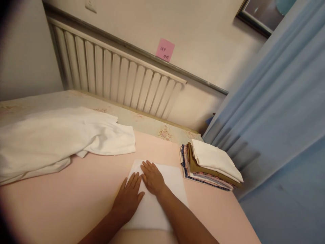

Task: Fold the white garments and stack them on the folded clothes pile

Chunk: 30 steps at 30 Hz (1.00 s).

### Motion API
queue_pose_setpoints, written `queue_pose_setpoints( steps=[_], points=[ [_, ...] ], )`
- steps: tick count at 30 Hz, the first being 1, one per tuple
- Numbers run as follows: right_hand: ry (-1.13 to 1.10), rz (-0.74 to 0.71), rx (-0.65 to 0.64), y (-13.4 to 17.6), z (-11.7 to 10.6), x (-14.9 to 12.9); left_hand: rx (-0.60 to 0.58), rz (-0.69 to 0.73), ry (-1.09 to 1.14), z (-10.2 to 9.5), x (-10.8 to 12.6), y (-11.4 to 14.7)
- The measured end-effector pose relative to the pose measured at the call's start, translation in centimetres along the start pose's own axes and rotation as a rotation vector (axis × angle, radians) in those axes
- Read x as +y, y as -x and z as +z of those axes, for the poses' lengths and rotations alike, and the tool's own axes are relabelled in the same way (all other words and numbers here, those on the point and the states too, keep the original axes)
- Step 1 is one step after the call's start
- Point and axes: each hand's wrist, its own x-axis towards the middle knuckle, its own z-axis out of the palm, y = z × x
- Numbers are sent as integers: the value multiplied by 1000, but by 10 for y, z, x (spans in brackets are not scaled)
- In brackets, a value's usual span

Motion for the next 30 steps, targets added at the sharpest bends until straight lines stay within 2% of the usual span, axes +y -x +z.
queue_pose_setpoints(
  steps=[7,12,14,17,24,30],
  points=[
    [13,74,-40,-29,20,8,8,-35,7,1,-1,1],
    [18,129,38,-36,23,2,4,-58,12,2,-4,-1],
    [10,86,96,-33,21,-1,-2,-70,4,1,-4,-3],
    [-45,-50,129,-29,19,-6,-17,-87,-7,-2,-5,-5],
    [-70,-90,37,-31,24,-8,-82,-140,29,-10,-6,-6],
    [-15,-38,-35,-41,22,-9,-134,-151,22,-15,-6,-8]
  ],
)
